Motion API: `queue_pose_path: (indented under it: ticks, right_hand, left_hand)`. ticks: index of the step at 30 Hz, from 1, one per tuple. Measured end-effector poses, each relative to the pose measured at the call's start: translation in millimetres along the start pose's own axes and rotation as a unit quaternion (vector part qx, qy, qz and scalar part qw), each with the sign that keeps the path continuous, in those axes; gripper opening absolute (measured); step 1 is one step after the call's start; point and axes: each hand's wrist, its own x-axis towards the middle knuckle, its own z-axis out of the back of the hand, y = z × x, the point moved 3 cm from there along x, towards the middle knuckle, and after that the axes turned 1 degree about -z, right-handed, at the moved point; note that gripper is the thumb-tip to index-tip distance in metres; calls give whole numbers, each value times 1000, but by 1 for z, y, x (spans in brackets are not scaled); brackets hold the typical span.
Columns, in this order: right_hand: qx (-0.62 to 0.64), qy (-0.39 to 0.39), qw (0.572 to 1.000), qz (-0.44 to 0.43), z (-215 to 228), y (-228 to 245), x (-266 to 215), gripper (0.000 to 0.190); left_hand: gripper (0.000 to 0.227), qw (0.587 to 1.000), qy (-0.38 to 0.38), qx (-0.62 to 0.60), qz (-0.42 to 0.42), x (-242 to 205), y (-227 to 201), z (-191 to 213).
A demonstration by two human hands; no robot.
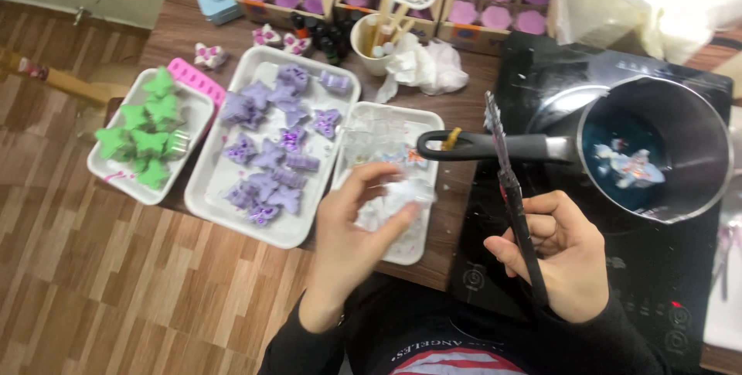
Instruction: The person trims excess wax from decorative butterfly-shaped candles using scissors, holding each candle over a pot of melted wax on an induction cooker so trimmed pieces fall in. They place trimmed candles on a tray and pick up the next untrimmed candle to continue.
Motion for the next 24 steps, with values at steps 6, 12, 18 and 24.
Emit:
queue_pose_path:
  ticks: [6, 12, 18, 24]
  right_hand:
    - [-53, 16, 998, 8, -28, -3, 3, 43]
    - [-199, 39, 975, 96, -54, 15, 11, 48]
    - [-248, 35, 964, 88, -65, 12, 19, 48]
    - [-278, 28, 959, 47, -64, 6, 25, 48]
  left_hand:
    - [43, 987, -57, 138, 53, -13, 24, 28]
    - [43, 975, -66, 203, 54, -24, 50, 33]
    - [47, 954, -33, 294, 53, -31, 75, 40]
    - [47, 950, 0, 311, 33, -31, 86, 38]
